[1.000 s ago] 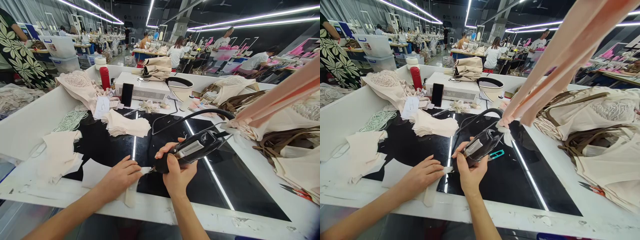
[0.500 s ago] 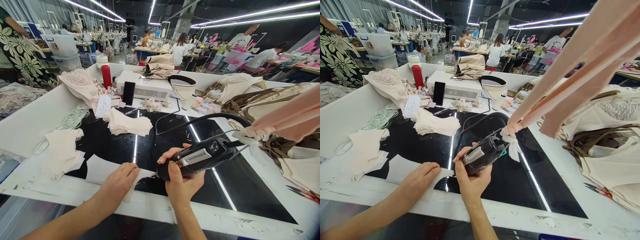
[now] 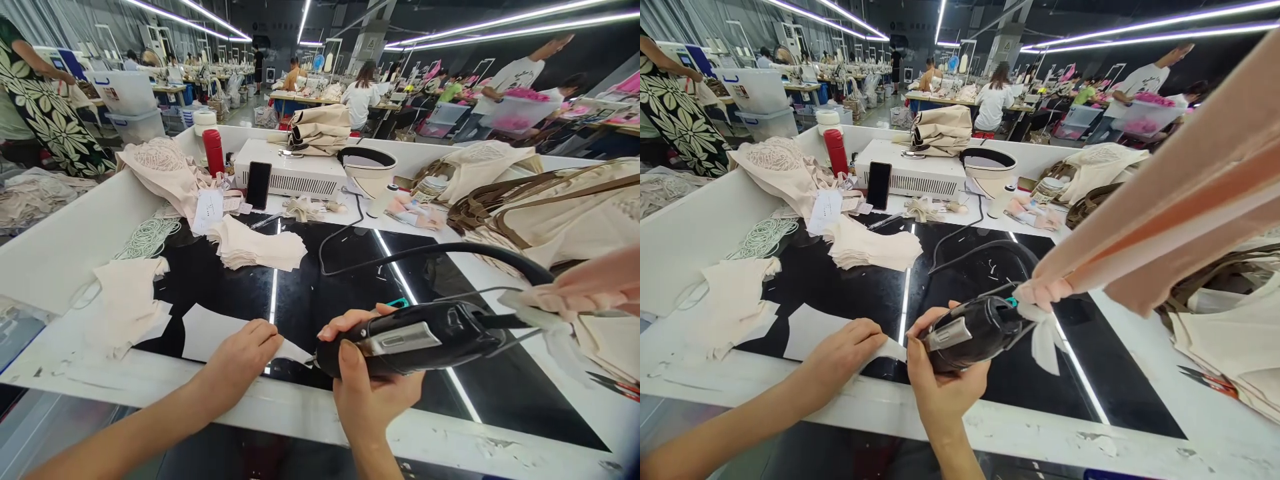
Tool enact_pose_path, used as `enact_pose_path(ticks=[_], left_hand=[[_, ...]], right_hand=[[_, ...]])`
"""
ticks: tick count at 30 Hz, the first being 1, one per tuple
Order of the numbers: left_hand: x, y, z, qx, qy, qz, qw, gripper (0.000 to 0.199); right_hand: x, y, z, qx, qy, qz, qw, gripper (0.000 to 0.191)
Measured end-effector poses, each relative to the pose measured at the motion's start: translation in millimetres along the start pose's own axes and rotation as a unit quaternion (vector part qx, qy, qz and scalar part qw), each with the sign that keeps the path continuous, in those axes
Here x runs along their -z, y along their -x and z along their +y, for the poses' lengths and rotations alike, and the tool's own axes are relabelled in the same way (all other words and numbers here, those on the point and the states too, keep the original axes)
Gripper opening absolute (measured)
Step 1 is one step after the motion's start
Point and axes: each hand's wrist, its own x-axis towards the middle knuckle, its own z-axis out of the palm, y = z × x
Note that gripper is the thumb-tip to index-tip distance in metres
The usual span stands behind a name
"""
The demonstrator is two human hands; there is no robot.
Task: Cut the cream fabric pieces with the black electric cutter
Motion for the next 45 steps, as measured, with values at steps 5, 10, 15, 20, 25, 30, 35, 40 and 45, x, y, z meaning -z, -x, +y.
enact_pose_path(ticks=[5, 10, 15, 20, 25, 30, 35, 40, 45], left_hand=[[2.6, 2.1, -0.7, -0.02, -0.025, 0.008, 0.999, 0.029], [-4.3, 5.3, 4.3, -0.075, -0.146, 0.071, 0.984, 0.033], [-23.0, 9.5, 17.7, -0.06, -0.197, 0.142, 0.968, 0.027], [-34.4, 12.4, 27.0, -0.038, -0.19, 0.144, 0.97, 0.032], [-35.9, 14.8, 28.0, -0.037, -0.193, 0.138, 0.971, 0.043], [-39.2, 16.1, 26.4, -0.034, -0.184, 0.141, 0.972, 0.045], [-41.9, 16.7, 25.5, -0.035, -0.172, 0.143, 0.974, 0.045], [-41.2, 16.9, 25.2, -0.035, -0.165, 0.137, 0.976, 0.044], [-41.4, 17.1, 25.3, -0.038, -0.16, 0.145, 0.976, 0.046]], right_hand=[[-0.2, 1.5, -0.9, -0.008, -0.001, 0.005, 1.0, 0.044], [-0.9, 2.8, -3.1, -0.018, -0.001, 0.004, 1.0, 0.045], [-1.0, 3.9, -4.3, -0.027, -0.007, 0.001, 1.0, 0.043], [2.1, 3.6, -4.9, -0.035, -0.02, -0.009, 0.999, 0.044], [-0.3, -7.0, -0.8, -0.034, -0.056, -0.015, 0.998, 0.04], [-11.4, -16.9, 12.9, -0.023, -0.079, -0.022, 0.996, 0.04], [-16.3, -15.0, 21.3, -0.034, -0.076, -0.032, 0.996, 0.041], [-16.2, -14.6, 20.4, -0.042, -0.054, -0.029, 0.997, 0.037], [-19.2, -19.3, 23.5, -0.04, -0.085, -0.026, 0.995, 0.036]])
